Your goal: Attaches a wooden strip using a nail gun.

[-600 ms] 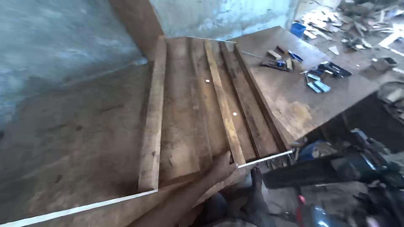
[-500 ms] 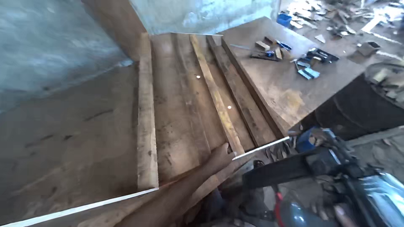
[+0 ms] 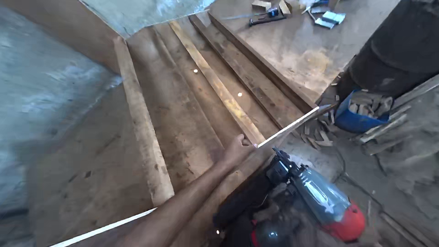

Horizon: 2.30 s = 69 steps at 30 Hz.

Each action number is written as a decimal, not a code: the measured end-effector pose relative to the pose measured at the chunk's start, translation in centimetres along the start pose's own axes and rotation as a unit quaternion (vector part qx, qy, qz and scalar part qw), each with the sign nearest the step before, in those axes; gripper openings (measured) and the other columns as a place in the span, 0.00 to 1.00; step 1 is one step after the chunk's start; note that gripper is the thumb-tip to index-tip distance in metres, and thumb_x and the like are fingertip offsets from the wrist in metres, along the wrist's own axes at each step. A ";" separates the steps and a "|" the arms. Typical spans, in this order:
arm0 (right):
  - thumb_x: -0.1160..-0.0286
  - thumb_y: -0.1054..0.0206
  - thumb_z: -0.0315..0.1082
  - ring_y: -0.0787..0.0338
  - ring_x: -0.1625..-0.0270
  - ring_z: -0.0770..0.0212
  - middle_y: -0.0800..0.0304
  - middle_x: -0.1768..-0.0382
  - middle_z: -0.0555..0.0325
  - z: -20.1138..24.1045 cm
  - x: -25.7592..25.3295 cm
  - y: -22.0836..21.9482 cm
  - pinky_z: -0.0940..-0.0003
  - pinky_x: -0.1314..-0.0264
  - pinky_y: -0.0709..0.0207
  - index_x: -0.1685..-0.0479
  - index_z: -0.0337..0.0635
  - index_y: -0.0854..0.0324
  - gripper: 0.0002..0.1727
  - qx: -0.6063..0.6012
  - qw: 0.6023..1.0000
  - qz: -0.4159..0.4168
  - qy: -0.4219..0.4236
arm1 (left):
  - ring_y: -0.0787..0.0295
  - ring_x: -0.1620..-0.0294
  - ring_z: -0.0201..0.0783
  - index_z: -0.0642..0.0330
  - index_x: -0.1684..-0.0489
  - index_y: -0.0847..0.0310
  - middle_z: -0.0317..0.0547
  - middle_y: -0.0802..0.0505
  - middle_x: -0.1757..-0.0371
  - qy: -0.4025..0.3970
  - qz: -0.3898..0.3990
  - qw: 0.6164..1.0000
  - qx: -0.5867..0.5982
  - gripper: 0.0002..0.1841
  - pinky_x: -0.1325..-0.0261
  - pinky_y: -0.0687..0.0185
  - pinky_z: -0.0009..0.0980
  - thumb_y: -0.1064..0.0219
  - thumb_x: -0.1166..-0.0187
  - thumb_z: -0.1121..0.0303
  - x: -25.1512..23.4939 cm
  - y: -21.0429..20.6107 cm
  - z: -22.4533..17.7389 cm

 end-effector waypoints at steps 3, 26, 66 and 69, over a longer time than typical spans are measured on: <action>0.39 0.37 0.33 0.17 0.80 0.69 0.21 0.84 0.66 -0.4 -0.7 -1.1 0.68 0.66 0.17 0.62 0.41 0.16 0.10 0.024 0.999 -0.046 -0.012 | 0.09 0.65 0.41 0.66 0.51 0.17 0.47 0.07 0.65 -0.007 -0.005 1.000 0.007 0.15 0.55 0.12 0.44 0.25 0.22 0.63 0.0 -0.4 -0.2; 0.36 0.33 0.35 0.19 0.78 0.69 0.21 0.82 0.68 -2.7 -2.9 0.1 0.65 0.64 0.18 0.60 0.45 0.12 0.09 0.047 0.999 -0.020 0.010 | 0.10 0.65 0.40 0.65 0.50 0.17 0.46 0.07 0.64 0.005 -0.016 1.000 -0.003 0.15 0.55 0.13 0.44 0.25 0.22 0.62 -0.2 -0.4 -0.3; 0.36 0.33 0.35 0.16 0.73 0.67 0.17 0.79 0.65 -3.0 -1.6 0.4 0.66 0.62 0.18 0.75 0.48 0.15 0.05 0.066 0.998 -0.006 -0.017 | 0.09 0.62 0.41 0.65 0.59 0.13 0.49 0.06 0.64 0.011 -0.042 0.992 0.122 0.24 0.54 0.12 0.42 0.43 0.08 0.51 -0.2 -0.1 0.0; 0.38 0.34 0.34 0.15 0.73 0.70 0.15 0.79 0.67 -2.6 -1.4 -0.7 0.71 0.61 0.19 0.76 0.50 0.15 0.05 0.070 0.997 0.006 -0.020 | 0.11 0.64 0.41 0.65 0.59 0.13 0.50 0.08 0.66 0.012 -0.043 0.990 0.131 0.26 0.55 0.14 0.42 0.45 0.08 0.48 -0.1 -0.1 0.0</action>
Point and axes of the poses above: each hand's wrist, its own x-axis away from the middle knuckle, its own y-axis out of the back of the hand, z = x × y, the point moved 6 cm from there along -x, towards the middle knuckle
